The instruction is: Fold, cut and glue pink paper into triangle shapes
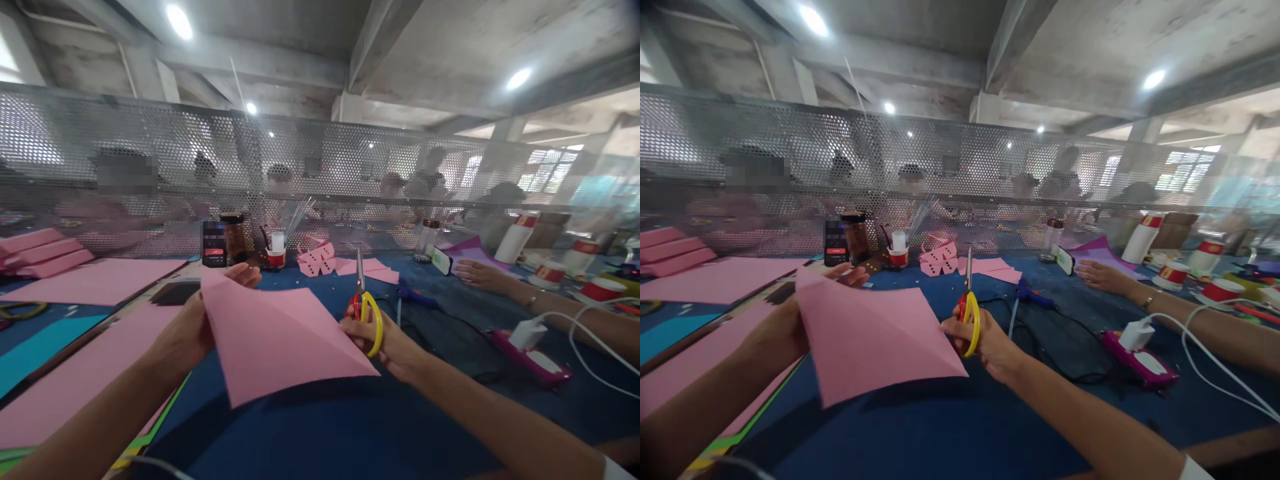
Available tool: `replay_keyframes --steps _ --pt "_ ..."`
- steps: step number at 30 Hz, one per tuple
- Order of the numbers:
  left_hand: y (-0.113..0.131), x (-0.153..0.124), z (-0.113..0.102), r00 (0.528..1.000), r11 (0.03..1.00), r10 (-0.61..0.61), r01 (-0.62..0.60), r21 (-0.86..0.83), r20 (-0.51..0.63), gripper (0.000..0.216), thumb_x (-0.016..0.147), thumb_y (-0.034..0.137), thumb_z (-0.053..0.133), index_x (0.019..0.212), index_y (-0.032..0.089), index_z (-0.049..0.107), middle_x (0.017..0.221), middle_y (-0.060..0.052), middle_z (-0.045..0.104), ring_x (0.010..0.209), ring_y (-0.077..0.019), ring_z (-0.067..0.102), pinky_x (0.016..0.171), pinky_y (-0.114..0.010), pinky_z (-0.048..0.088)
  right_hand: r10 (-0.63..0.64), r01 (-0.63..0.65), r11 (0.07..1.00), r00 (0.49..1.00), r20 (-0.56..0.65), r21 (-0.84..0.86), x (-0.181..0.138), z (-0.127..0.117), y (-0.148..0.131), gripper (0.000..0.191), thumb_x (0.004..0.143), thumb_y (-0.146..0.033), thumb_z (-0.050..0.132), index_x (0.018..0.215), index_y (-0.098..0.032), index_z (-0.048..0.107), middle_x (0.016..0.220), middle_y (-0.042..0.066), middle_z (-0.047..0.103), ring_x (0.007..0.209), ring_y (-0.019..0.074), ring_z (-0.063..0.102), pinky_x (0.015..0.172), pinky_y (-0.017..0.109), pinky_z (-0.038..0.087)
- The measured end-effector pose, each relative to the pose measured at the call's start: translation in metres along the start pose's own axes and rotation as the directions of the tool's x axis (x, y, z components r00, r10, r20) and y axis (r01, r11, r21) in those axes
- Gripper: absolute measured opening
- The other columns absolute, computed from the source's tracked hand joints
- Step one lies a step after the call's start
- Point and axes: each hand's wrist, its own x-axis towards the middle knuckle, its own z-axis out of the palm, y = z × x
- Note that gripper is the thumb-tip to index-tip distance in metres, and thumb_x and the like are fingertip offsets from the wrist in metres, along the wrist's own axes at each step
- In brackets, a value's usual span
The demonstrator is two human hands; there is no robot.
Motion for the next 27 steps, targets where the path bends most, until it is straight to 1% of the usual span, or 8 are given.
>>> replay_keyframes --steps 3,6,9,11,13,16,18,27 --pt "-0.005 -0.004 -0.007 0.994 0.998 -0.069 0.069 0.008 0.086 0.043 0.067 0.030 0.080 0.110 0.024 0.074 0.116 -0.005 0.076 0.117 -0.0310 0.067 0.075 -0.027 0.063 -0.066 0.064 0.997 0.995 -0.069 -0.035 0.001 0.000 -0.002 0.041 0.073 -0.030 0.083 0.095 -0.018 0.051 0.064 -0.008 0.052 0.052 0.0050 0.043 0.047 0.017 0.030" --pt "-0.008 -0.003 -0.010 0.979 0.989 -0.147 0.148 0.005 0.138 0.033 0.078 0.031 0.073 0.111 0.024 0.074 0.111 -0.005 0.078 0.107 -0.0306 0.071 0.079 -0.032 0.062 -0.155 0.141 0.985 0.977 -0.146 -0.099 0.005 -0.001 -0.005 0.042 0.073 -0.030 0.082 0.094 -0.019 0.047 0.068 -0.007 0.055 0.052 0.0054 0.045 0.048 0.018 0.033" --pt "-0.006 0.000 -0.010 0.952 0.983 -0.181 0.185 0.010 0.248 0.042 0.091 0.052 0.059 0.120 0.023 0.070 0.115 -0.008 0.076 0.105 -0.0287 0.071 0.084 -0.036 0.060 -0.222 0.191 0.970 0.949 -0.224 -0.150 0.009 -0.005 -0.006 0.043 0.072 -0.031 0.082 0.093 -0.020 0.046 0.069 -0.007 0.057 0.050 0.0051 0.045 0.048 0.019 0.034" --pt "-0.006 0.000 -0.010 0.916 0.975 -0.219 0.218 0.041 0.336 0.066 0.088 0.073 0.048 0.120 0.020 0.070 0.113 -0.012 0.076 0.103 -0.0312 0.071 0.083 -0.038 0.060 -0.247 0.211 0.965 0.932 -0.265 -0.158 0.011 -0.007 -0.006 0.044 0.070 -0.032 0.082 0.093 -0.020 0.046 0.068 -0.007 0.057 0.049 0.0047 0.045 0.048 0.019 0.034" --pt "-0.008 -0.001 -0.010 0.908 0.981 -0.194 0.171 0.095 0.372 0.069 0.086 0.077 0.048 0.121 0.021 0.069 0.116 -0.011 0.075 0.105 -0.0309 0.070 0.086 -0.037 0.058 -0.252 0.213 0.964 0.923 -0.291 -0.158 0.012 -0.009 -0.005 0.045 0.070 -0.033 0.082 0.092 -0.020 0.046 0.066 -0.008 0.057 0.048 0.0048 0.045 0.047 0.019 0.034" --pt "-0.015 -0.006 -0.010 0.954 0.973 -0.091 0.024 0.231 0.284 0.040 0.083 0.049 0.075 0.114 0.025 0.071 0.112 -0.005 0.076 0.100 -0.0247 0.071 0.086 -0.031 0.057 -0.235 0.194 0.967 0.927 -0.293 -0.163 0.013 -0.008 -0.003 0.044 0.070 -0.034 0.081 0.092 -0.020 0.046 0.061 -0.008 0.054 0.047 0.0054 0.044 0.046 0.019 0.033" --pt "-0.019 -0.008 -0.009 0.973 0.955 -0.087 0.020 0.296 0.215 0.033 0.076 0.038 0.082 0.104 0.023 0.074 0.106 -0.005 0.078 0.089 -0.0234 0.073 0.079 -0.029 0.059 -0.232 0.192 0.967 0.933 -0.275 -0.167 0.013 -0.006 -0.002 0.044 0.070 -0.034 0.081 0.092 -0.020 0.046 0.062 -0.008 0.055 0.047 0.0056 0.044 0.045 0.019 0.033" --pt "-0.015 -0.020 -0.001 0.964 0.935 -0.216 0.157 0.319 0.157 0.028 0.079 0.042 0.078 0.092 0.018 0.078 0.094 -0.013 0.079 0.072 -0.0271 0.075 0.064 -0.031 0.061 -0.236 0.181 0.955 0.943 -0.236 -0.233 0.012 0.000 0.001 0.040 0.073 -0.033 0.078 0.093 -0.021 0.046 0.069 -0.007 0.057 0.049 0.0061 0.047 0.047 0.019 0.035"
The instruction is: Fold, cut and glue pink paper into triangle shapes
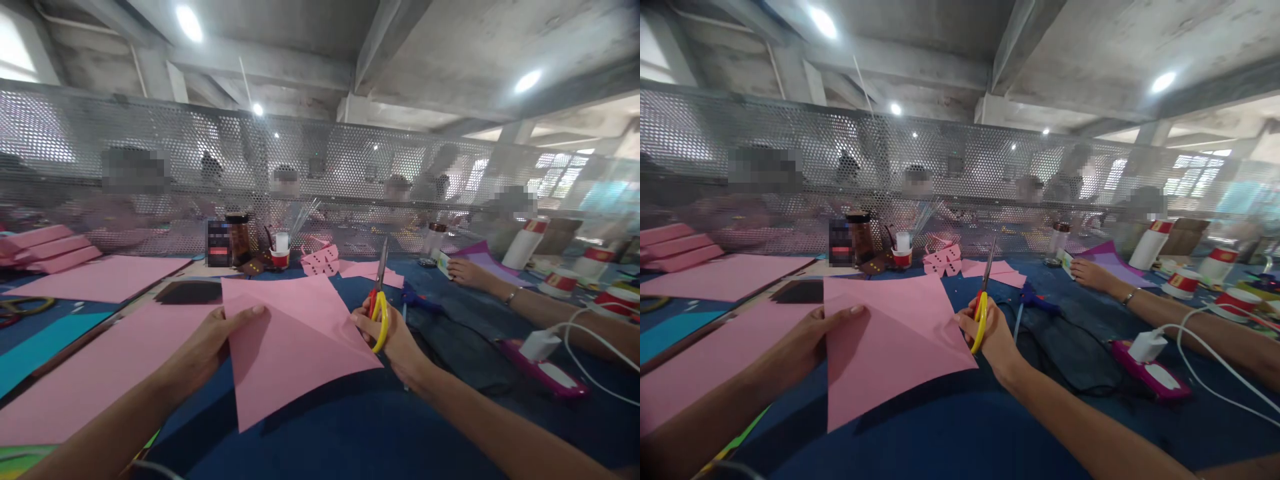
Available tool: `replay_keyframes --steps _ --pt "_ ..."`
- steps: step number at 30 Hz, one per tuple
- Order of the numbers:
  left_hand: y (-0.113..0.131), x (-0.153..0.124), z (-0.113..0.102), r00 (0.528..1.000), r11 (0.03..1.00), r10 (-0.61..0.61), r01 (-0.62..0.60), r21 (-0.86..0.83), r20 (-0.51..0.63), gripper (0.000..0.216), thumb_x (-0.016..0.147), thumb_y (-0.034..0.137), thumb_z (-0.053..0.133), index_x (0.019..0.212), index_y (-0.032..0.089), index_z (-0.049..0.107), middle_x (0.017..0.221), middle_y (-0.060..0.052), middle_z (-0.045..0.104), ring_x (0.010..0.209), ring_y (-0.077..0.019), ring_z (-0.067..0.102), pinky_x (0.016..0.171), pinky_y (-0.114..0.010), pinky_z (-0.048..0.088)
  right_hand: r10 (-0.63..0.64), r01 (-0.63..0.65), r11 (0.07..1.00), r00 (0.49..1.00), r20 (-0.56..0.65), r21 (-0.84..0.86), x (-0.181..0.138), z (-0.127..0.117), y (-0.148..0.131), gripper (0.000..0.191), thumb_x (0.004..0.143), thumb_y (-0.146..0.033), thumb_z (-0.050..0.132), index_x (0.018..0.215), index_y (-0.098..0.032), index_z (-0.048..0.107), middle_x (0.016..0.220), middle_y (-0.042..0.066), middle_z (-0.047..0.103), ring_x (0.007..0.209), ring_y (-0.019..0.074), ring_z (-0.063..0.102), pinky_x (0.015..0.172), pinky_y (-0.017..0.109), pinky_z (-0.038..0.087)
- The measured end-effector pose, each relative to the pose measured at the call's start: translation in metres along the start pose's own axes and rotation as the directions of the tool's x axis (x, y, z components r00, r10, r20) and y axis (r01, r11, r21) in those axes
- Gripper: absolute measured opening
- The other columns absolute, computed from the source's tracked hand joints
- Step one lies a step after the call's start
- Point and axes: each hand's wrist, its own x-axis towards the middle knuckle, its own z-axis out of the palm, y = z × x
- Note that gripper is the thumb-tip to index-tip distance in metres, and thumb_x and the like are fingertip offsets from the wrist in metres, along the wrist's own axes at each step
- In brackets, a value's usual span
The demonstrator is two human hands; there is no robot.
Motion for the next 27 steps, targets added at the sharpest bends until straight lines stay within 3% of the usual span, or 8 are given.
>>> replay_keyframes --steps 8,12,16,18,21,25,27 --pt "0.005 -0.002 0.002 1.000 0.999 -0.019 0.019 -0.028 -0.005 0.034 0.078 0.039 0.079 0.105 0.019 0.076 0.086 -0.015 0.079 0.061 -0.0301 0.075 0.054 -0.035 0.060 -0.027 0.027 1.000 1.000 0.016 -0.001 -0.004 0.002 -0.004 0.040 0.072 -0.035 0.078 0.091 -0.022 0.045 0.074 -0.006 0.058 0.049 0.0065 0.046 0.046 0.020 0.034" --pt "0.004 0.000 -0.002 1.000 0.999 -0.008 0.008 -0.034 0.008 0.038 0.078 0.038 0.079 0.111 0.020 0.075 0.091 -0.014 0.080 0.068 -0.0316 0.076 0.061 -0.037 0.062 -0.030 0.031 0.999 0.997 0.074 -0.016 -0.006 0.001 -0.004 0.037 0.076 -0.035 0.077 0.091 -0.022 0.045 0.073 -0.006 0.057 0.051 0.0063 0.047 0.047 0.020 0.035" --pt "0.001 0.010 -0.016 1.000 0.999 0.006 -0.007 -0.043 -0.012 0.026 0.075 0.034 0.082 0.094 0.017 0.078 0.085 -0.011 0.080 0.067 -0.0273 0.075 0.061 -0.032 0.061 -0.028 0.040 0.997 0.981 0.191 -0.061 -0.010 -0.001 -0.005 0.030 0.085 -0.042 0.070 0.089 -0.021 0.049 0.063 -0.006 0.057 0.046 0.0074 0.045 0.046 0.022 0.034" --pt "0.002 0.016 -0.025 0.999 0.997 0.004 -0.009 -0.080 -0.054 0.023 0.073 0.031 0.084 0.089 0.017 0.077 0.082 -0.008 0.080 0.066 -0.0241 0.075 0.060 -0.027 0.060 0.008 0.017 0.996 0.963 0.269 -0.090 -0.013 -0.001 -0.008 0.030 0.088 -0.046 0.066 0.088 -0.020 0.052 0.059 -0.005 0.057 0.045 0.0084 0.046 0.046 0.022 0.035" --pt "0.007 0.021 -0.037 0.990 0.988 0.007 -0.029 -0.155 -0.140 0.031 0.070 0.026 0.086 0.098 0.017 0.077 0.091 -0.007 0.080 0.073 -0.0229 0.076 0.066 -0.026 0.061 0.106 -0.057 0.989 0.919 0.379 -0.140 -0.016 -0.002 -0.009 0.032 0.088 -0.049 0.064 0.087 -0.018 0.055 0.059 -0.003 0.059 0.044 0.0086 0.047 0.044 0.022 0.036" --pt "0.018 0.022 -0.044 0.978 0.968 0.076 -0.120 -0.220 -0.195 0.041 0.072 0.023 0.084 0.111 0.017 0.074 0.104 -0.006 0.079 0.084 -0.0218 0.076 0.075 -0.024 0.062 0.221 -0.182 0.975 0.859 0.463 -0.128 -0.017 -0.007 -0.002 0.030 0.083 -0.043 0.069 0.092 -0.018 0.056 0.078 -0.001 0.065 0.045 0.0069 0.052 0.047 0.021 0.038" --pt "0.023 0.021 -0.046 0.973 0.956 0.110 -0.159 -0.245 -0.203 0.046 0.072 0.021 0.083 0.117 0.017 0.072 0.106 -0.007 0.079 0.086 -0.0229 0.076 0.079 -0.027 0.063 0.252 -0.216 0.968 0.811 0.528 -0.132 -0.016 -0.012 0.003 0.026 0.085 -0.041 0.067 0.093 -0.018 0.057 0.074 -0.002 0.063 0.047 0.0075 0.053 0.048 0.020 0.038"
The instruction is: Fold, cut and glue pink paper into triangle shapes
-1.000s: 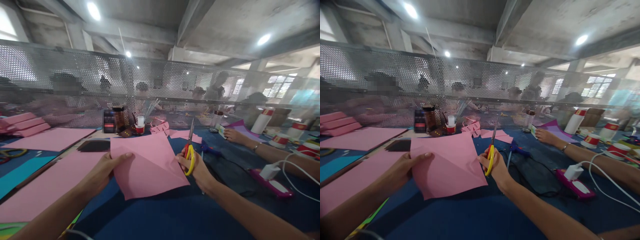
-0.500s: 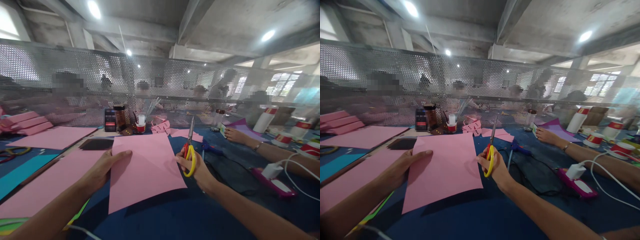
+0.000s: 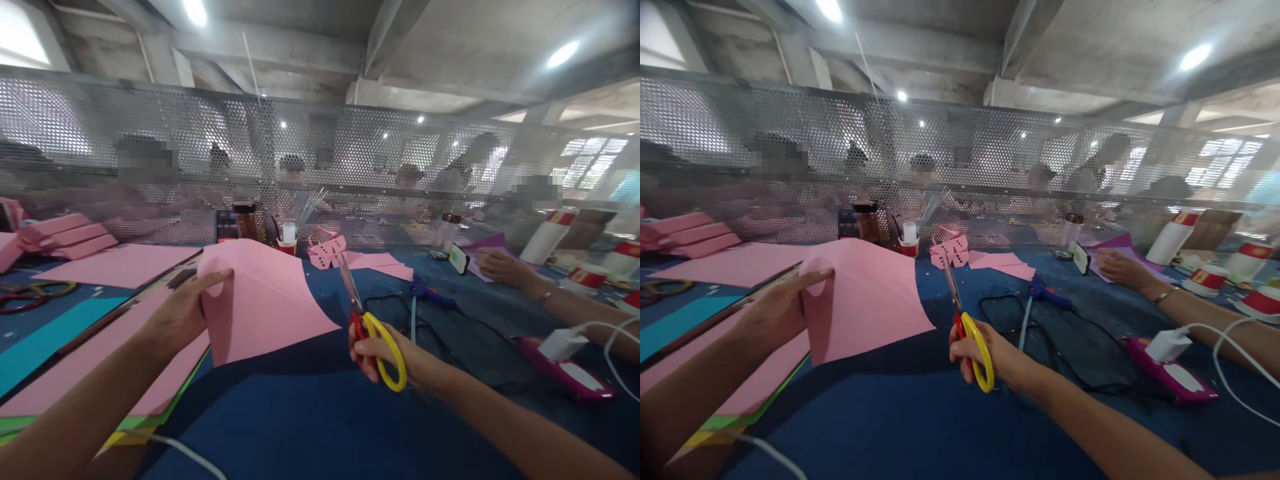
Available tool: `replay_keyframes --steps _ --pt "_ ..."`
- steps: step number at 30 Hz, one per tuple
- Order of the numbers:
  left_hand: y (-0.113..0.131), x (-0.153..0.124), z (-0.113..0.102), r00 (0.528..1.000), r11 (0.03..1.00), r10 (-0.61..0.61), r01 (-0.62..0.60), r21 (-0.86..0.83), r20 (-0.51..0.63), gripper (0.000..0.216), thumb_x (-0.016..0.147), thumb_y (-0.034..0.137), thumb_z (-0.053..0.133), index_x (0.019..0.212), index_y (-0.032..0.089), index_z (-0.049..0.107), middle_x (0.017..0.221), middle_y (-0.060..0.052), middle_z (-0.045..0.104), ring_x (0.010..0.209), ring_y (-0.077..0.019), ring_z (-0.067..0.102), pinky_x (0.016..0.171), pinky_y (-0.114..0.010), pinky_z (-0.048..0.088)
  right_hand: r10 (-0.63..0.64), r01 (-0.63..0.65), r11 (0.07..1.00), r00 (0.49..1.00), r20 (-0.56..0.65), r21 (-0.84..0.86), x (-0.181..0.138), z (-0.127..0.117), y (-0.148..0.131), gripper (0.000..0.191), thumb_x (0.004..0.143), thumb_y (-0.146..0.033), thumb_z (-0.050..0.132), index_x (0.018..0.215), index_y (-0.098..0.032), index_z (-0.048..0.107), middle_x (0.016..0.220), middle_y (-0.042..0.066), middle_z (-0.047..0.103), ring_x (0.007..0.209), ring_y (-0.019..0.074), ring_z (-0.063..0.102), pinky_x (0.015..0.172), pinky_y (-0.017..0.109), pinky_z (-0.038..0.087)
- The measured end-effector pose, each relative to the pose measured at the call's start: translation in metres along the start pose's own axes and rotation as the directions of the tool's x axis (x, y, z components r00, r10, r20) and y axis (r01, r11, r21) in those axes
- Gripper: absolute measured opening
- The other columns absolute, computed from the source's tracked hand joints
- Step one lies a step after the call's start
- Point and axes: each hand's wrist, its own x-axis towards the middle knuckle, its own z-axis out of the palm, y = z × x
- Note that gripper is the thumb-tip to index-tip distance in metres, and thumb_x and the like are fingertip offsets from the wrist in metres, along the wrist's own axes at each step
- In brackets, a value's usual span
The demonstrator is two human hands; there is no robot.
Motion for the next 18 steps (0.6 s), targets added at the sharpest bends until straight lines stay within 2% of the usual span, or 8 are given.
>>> replay_keyframes --steps 3,5,9,12,18 --pt "0.006 0.002 -0.003 1.000 1.000 0.026 -0.026 -0.016 0.013 0.047 0.074 0.023 0.082 0.119 0.016 0.071 0.108 -0.007 0.078 0.087 -0.0249 0.076 0.079 -0.029 0.064 0.056 -0.050 0.998 0.987 0.150 -0.045 -0.001 -0.009 0.005 0.029 0.089 -0.043 0.060 0.078 -0.016 0.057 0.056 -0.003 0.055 0.046 0.0079 0.049 0.047 0.019 0.033" --pt "0.009 0.004 -0.007 0.999 0.998 0.049 -0.049 -0.028 0.007 0.044 0.075 0.023 0.081 0.117 0.015 0.071 0.108 -0.007 0.078 0.086 -0.0244 0.076 0.077 -0.028 0.064 0.084 -0.076 0.996 0.975 0.204 -0.047 -0.003 -0.014 0.005 0.035 0.090 -0.047 0.058 0.073 -0.016 0.054 0.052 -0.004 0.050 0.044 0.0070 0.045 0.047 0.019 0.031" --pt "0.015 0.010 -0.018 0.994 0.993 0.096 -0.100 -0.069 -0.059 0.034 0.074 0.017 0.081 0.107 0.015 0.073 0.096 -0.001 0.080 0.077 -0.0181 0.075 0.073 -0.022 0.063 0.118 -0.118 0.993 0.964 0.237 -0.014 -0.005 -0.017 0.002 0.039 0.090 -0.052 0.056 0.075 -0.016 0.053 0.058 -0.005 0.048 0.043 0.0056 0.043 0.047 0.019 0.031" --pt "0.017 0.013 -0.024 0.990 0.989 0.121 -0.127 -0.082 -0.078 0.031 0.073 0.016 0.081 0.104 0.017 0.072 0.092 0.002 0.080 0.075 -0.0147 0.074 0.074 -0.019 0.062 0.128 -0.123 0.992 0.950 0.286 -0.035 -0.008 -0.016 -0.004 0.040 0.090 -0.054 0.053 0.077 -0.016 0.054 0.064 -0.002 0.051 0.047 0.0068 0.047 0.049 0.020 0.035" --pt "0.016 0.021 -0.033 0.989 0.990 0.116 -0.123 -0.070 -0.098 0.033 0.068 0.019 0.086 0.097 0.014 0.072 0.084 0.001 0.079 0.069 -0.0161 0.074 0.068 -0.020 0.062 0.179 -0.123 0.978 0.907 0.380 -0.168 -0.013 -0.013 -0.015 0.047 0.089 -0.060 0.051 0.088 -0.014 0.061 0.082 0.003 0.062 0.054 0.0067 0.049 0.055 0.019 0.038"
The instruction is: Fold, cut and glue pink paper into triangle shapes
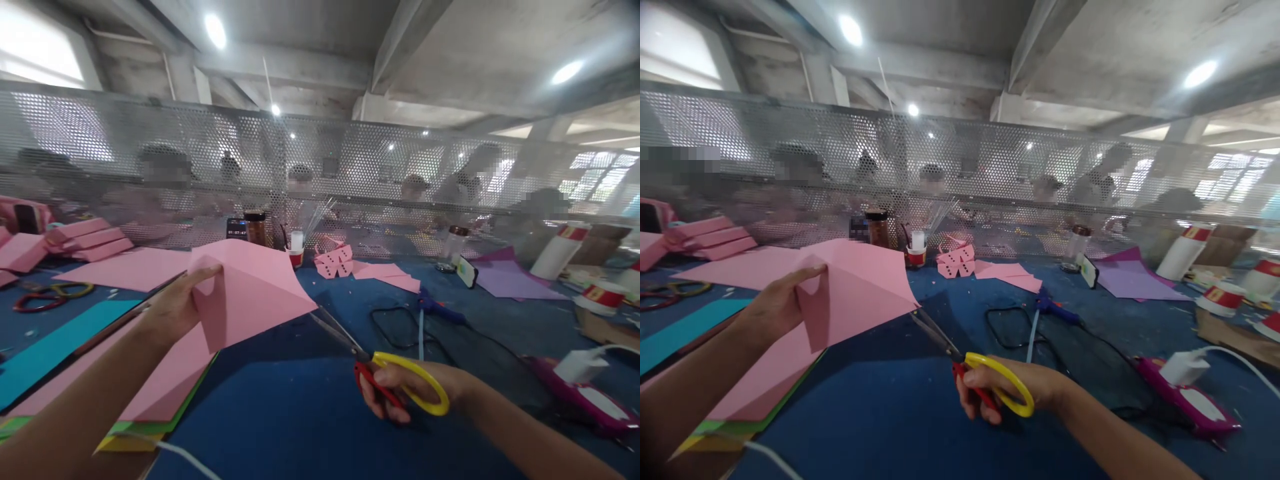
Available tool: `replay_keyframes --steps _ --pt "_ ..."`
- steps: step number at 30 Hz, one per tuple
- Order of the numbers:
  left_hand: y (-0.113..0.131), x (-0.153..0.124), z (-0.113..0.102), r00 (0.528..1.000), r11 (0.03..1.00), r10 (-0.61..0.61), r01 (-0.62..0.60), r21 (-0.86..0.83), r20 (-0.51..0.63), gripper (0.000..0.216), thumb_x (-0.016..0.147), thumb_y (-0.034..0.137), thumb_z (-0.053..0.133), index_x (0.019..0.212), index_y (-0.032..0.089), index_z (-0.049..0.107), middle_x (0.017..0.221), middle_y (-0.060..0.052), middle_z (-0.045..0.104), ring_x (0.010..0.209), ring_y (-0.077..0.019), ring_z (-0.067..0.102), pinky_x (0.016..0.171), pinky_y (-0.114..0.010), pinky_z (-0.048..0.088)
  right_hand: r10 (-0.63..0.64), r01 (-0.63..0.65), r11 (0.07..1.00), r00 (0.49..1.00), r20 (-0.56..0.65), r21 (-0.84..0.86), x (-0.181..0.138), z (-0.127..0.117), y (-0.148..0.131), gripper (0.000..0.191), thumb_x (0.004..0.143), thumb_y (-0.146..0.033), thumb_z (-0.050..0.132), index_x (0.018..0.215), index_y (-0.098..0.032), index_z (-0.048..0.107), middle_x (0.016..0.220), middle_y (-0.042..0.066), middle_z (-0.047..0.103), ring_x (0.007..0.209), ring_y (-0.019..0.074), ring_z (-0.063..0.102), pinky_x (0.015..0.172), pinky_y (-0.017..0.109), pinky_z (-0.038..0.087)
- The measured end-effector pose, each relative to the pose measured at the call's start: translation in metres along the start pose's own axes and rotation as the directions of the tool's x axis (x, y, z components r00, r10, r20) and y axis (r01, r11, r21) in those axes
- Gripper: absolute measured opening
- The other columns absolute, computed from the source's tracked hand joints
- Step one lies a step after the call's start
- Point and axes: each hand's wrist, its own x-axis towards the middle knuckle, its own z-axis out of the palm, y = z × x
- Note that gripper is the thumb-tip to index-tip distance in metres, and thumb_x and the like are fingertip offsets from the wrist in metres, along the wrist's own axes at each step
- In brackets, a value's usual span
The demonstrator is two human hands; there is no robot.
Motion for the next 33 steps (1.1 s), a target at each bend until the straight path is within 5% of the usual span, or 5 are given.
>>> replay_keyframes --steps 33 --pt "-0.007 -0.005 0.000 0.999 0.969 -0.037 0.038 0.243 -0.008 0.042 0.068 0.028 0.087 0.104 0.013 0.072 0.084 -0.007 0.080 0.066 -0.0215 0.076 0.061 -0.027 0.064 0.043 -0.050 0.995 0.996 -0.080 -0.087 -0.001 0.016 -0.007 0.044 0.090 -0.058 0.055 0.088 -0.015 0.054 0.073 -0.003 0.047 0.056 0.0063 0.045 0.052 0.018 0.036"
